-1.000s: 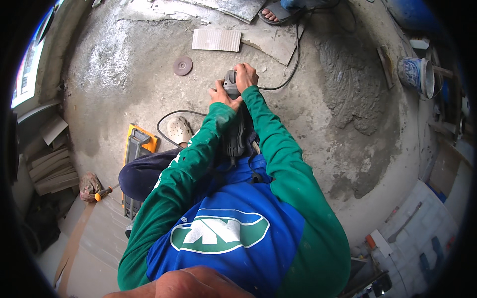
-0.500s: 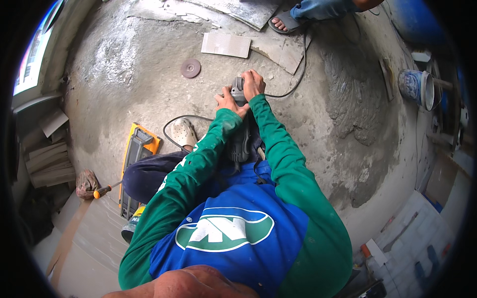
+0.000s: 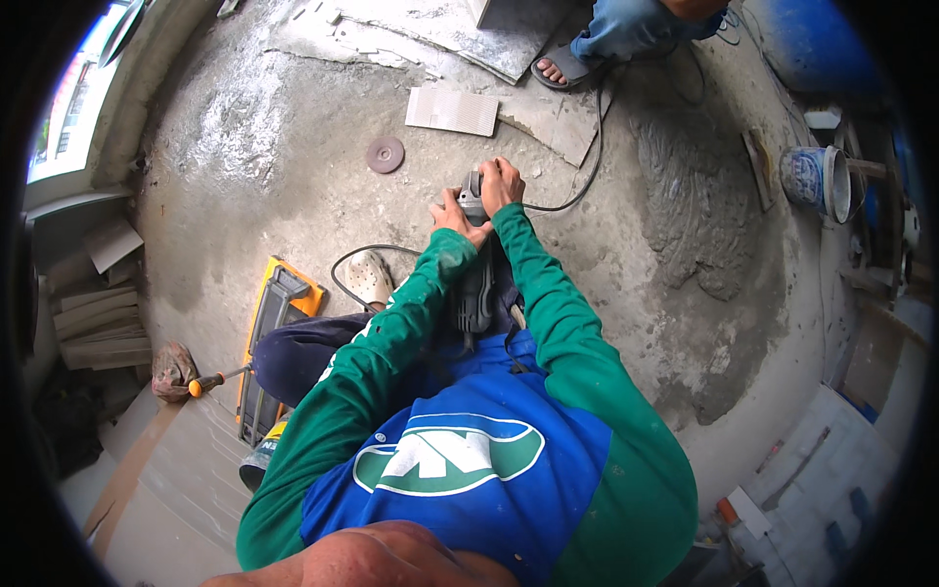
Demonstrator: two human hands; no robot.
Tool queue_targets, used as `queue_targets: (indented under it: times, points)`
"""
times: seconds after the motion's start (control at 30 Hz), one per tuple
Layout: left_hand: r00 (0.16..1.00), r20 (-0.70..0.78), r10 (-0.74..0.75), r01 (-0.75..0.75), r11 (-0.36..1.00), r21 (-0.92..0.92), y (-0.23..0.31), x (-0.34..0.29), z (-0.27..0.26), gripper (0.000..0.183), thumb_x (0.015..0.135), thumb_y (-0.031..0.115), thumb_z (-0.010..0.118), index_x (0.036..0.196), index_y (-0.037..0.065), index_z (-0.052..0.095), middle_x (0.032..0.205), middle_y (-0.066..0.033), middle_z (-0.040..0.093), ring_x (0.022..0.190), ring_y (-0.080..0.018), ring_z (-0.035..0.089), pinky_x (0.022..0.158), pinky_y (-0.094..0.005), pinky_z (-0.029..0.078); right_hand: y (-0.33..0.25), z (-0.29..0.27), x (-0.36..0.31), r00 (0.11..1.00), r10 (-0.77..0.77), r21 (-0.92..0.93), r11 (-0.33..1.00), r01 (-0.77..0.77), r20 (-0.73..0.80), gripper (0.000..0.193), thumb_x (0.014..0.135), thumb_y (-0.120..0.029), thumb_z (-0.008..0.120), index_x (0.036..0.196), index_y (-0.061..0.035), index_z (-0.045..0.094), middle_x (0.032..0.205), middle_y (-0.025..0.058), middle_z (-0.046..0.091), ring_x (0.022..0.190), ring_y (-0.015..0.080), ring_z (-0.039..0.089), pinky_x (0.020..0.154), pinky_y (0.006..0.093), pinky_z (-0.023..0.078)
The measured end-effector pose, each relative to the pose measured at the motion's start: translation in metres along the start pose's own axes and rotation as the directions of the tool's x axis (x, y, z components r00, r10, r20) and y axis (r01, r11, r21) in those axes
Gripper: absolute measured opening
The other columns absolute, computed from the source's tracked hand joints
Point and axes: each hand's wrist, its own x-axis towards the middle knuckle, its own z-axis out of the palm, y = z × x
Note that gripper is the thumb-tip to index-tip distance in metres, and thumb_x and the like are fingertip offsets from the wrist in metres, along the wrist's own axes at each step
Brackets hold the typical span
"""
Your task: The person picks up an angle grinder and a cutting disc from the floor. They attach the disc to the grinder, secure it with a nut, and tighten it by hand. The person then hands the assembled grinder to a coworker.
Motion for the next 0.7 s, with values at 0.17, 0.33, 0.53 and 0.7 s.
queue_targets:
  times: [0.17, 0.33, 0.53, 0.7]
  points:
    - [0.992, -0.103, 0.079, -0.08, 0.997, -0.005, -0.027, 0.0, 0.012, 0.088, 0.062, 0.036, 0.081, 0.133, 0.014, 0.033, 0.118, -0.0283, 0.043, 0.099, -0.0482, 0.056, 0.086, -0.0493, 0.049, -0.005, 0.005, -0.007, 0.999, 0.024, -0.035, 0.999, -0.022, 0.041, 0.033, 0.079, -0.034, 0.053, 0.08, -0.0027, 0.061, 0.083, 0.0209, 0.063, 0.083, 0.0412, 0.059, 0.074, 0.0449, 0.045]
    - [0.974, -0.146, 0.172, -0.188, 0.976, -0.107, -0.018, 0.012, 0.022, 0.089, 0.061, 0.036, 0.081, 0.134, 0.013, 0.034, 0.114, -0.029, 0.046, 0.101, -0.05, 0.054, 0.087, -0.0488, 0.048, 0.021, 0.009, 0.035, 1.0, -0.013, -0.06, 0.998, 0.012, -0.015, 0.051, 0.079, -0.05, 0.058, 0.098, -0.0025, 0.066, 0.1, 0.0233, 0.065, 0.1, 0.0422, 0.058, 0.089, 0.044, 0.044]
    - [0.952, -0.178, 0.247, -0.303, 0.834, -0.461, -0.032, 0.0, 0.005, 0.085, 0.06, 0.028, 0.086, 0.126, -0.002, 0.04, 0.105, -0.017, 0.059, 0.097, -0.0262, 0.058, 0.088, -0.0362, 0.047, 0.001, -0.028, 0.013, 0.994, 0.097, 0.438, 0.892, -0.109, 0.049, 0.039, 0.094, -0.039, 0.053, 0.086, -0.0023, 0.063, 0.071, -0.0006, 0.056, 0.069, 0.0112, 0.053, 0.063, 0.0255, 0.042]
    - [0.931, -0.058, 0.362, -0.328, 0.751, -0.574, -0.029, -0.015, -0.006, 0.079, 0.064, 0.02, 0.085, 0.127, 0.0, 0.041, 0.109, -0.0124, 0.06, 0.101, -0.0211, 0.058, 0.09, -0.0342, 0.046, 0.006, -0.042, -0.012, 0.994, -0.028, 0.506, 0.862, -0.031, 0.109, 0.037, 0.097, -0.033, 0.056, 0.074, -0.0043, 0.058, 0.065, -0.0057, 0.047, 0.064, 0.0033, 0.04, 0.056, 0.0232, 0.035]
